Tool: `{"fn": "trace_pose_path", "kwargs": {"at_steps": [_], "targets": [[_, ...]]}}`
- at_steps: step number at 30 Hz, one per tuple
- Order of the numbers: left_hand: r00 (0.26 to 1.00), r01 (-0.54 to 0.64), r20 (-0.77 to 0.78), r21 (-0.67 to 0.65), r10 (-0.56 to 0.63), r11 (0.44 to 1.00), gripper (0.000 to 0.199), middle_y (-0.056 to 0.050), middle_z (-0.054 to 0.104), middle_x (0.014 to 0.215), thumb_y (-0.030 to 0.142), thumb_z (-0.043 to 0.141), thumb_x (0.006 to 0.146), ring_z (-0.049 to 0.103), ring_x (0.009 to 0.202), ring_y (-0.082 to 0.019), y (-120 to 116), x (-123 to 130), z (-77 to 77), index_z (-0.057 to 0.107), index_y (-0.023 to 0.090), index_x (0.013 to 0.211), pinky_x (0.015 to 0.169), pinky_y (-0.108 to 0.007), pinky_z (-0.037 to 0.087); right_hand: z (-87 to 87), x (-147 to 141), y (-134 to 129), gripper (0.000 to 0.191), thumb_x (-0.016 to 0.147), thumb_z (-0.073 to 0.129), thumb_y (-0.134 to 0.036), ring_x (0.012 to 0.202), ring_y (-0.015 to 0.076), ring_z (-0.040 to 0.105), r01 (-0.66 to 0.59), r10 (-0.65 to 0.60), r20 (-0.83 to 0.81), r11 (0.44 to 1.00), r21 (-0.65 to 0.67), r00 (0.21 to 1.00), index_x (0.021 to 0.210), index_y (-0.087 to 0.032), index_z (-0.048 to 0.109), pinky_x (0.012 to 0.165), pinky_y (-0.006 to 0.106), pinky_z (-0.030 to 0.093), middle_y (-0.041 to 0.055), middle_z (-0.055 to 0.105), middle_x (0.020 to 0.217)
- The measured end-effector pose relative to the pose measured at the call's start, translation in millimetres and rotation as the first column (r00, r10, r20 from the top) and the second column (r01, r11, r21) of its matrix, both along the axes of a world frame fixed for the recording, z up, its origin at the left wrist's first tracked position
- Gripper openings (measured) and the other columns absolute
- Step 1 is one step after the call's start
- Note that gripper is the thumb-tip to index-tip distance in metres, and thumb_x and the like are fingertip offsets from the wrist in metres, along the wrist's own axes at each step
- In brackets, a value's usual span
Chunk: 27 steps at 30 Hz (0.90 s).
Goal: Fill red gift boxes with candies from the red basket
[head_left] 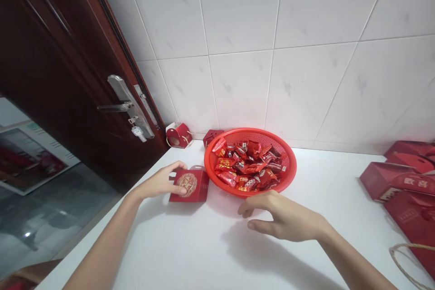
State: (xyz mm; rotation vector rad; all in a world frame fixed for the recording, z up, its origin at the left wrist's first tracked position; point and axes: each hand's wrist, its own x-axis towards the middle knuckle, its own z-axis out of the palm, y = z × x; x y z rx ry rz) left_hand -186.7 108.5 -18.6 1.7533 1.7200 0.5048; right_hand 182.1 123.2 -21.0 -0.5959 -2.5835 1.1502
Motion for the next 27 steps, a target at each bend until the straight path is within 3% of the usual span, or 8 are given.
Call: {"fn": "trace_pose_path", "kwargs": {"at_steps": [4,7,10,14,18,21,24,27], "targets": [[0.996,0.047,-0.082,0.133,-0.036,0.990,0.031,-0.008,0.061,0.128,0.041,0.074,0.073,0.058,0.120,-0.028,-49.3,8.6,-8.0,0.051,0.022,0.084,0.103,-0.042,0.048,-5.2,-16.2,-4.0,0.027,0.090,0.063,-0.022,0.097,0.0213,0.070,-0.047,0.047,-0.010,0.998,-0.046,0.999,0.116,-0.019,0.068,0.083,0.031,0.053,0.0077,0.074,0.108],[0.989,0.103,-0.123,0.134,-0.086,0.986,0.028,-0.011,0.047,0.149,0.037,0.072,0.077,0.046,0.137,-0.032,-75.9,22.2,-17.2,0.049,0.021,0.076,0.108,-0.042,0.045,-11.5,-31.7,-10.0,0.037,0.092,0.061,-0.022,0.096,0.0209,0.069,-0.063,0.063,-0.027,0.998,-0.021,0.998,0.129,-0.021,0.062,0.084,0.032,0.053,0.0088,0.070,0.116],[0.988,0.123,-0.109,0.143,-0.108,0.982,0.026,-0.012,0.045,0.152,0.038,0.070,0.082,0.043,0.142,-0.033,-91.5,39.3,-24.1,0.050,0.021,0.078,0.109,-0.042,0.044,-17.3,-43.1,-16.9,0.044,0.099,0.054,-0.030,0.106,0.0244,0.066,-0.045,0.045,0.002,0.999,0.024,0.999,0.142,-0.025,0.053,0.091,0.037,0.052,0.0113,0.064,0.126],[0.989,0.147,-0.059,0.175,-0.139,0.974,0.022,-0.011,0.052,0.144,0.043,0.060,0.092,0.052,0.134,-0.029,-96.2,64.9,-27.8,0.062,0.023,0.101,0.109,-0.039,0.045,-21.5,-48.9,-27.0,0.046,0.102,0.047,-0.043,0.118,0.0339,0.062,0.016,-0.029,0.157,0.996,0.084,0.987,0.145,-0.028,0.052,0.095,0.047,0.051,0.0174,0.052,0.140],[0.988,0.155,-0.026,0.178,-0.152,0.972,0.037,-0.009,0.055,0.136,0.045,0.045,0.101,0.055,0.128,-0.025,-91.1,93.1,-27.6,0.063,0.025,0.127,0.108,-0.035,0.047,-22.5,-45.8,-37.7,0.047,0.104,0.037,-0.048,0.111,0.0347,0.066,0.064,-0.100,0.255,0.987,0.146,0.962,0.145,-0.029,0.051,0.091,0.050,0.052,0.0198,0.044,0.148],[0.987,0.163,-0.029,0.177,-0.161,0.971,0.039,-0.009,0.056,0.131,0.046,0.040,0.103,0.057,0.124,-0.024,-86.9,111.3,-25.4,0.068,0.025,0.120,0.108,-0.035,0.047,-20.3,-39.2,-43.2,0.045,0.104,0.037,-0.049,0.102,0.0315,0.068,0.095,-0.138,0.269,0.981,0.166,0.953,0.138,-0.025,0.054,0.088,0.048,0.052,0.0194,0.047,0.144],[0.990,0.139,0.009,0.192,-0.144,0.971,0.045,-0.008,0.058,0.129,0.047,0.036,0.104,0.059,0.119,-0.024,-84.0,122.5,-22.1,0.073,0.022,0.096,0.104,-0.034,0.049,-15.5,-30.0,-45.5,0.037,0.104,0.039,-0.048,0.092,0.0260,0.066,0.137,-0.160,0.241,0.985,0.108,0.957,0.123,-0.022,0.056,0.081,0.042,0.052,0.0150,0.055,0.129],[0.992,0.086,0.072,0.200,-0.102,0.976,0.053,-0.008,0.059,0.127,0.049,0.038,0.103,0.062,0.111,-0.023,-81.4,128.6,-18.8,0.067,0.019,0.070,0.094,-0.031,0.052,-11.6,-20.5,-46.3,0.033,0.104,0.038,-0.052,0.084,0.0214,0.061,0.187,-0.185,0.187,0.982,0.006,0.965,0.109,-0.022,0.051,0.074,0.036,0.049,0.0092,0.058,0.113]]}}
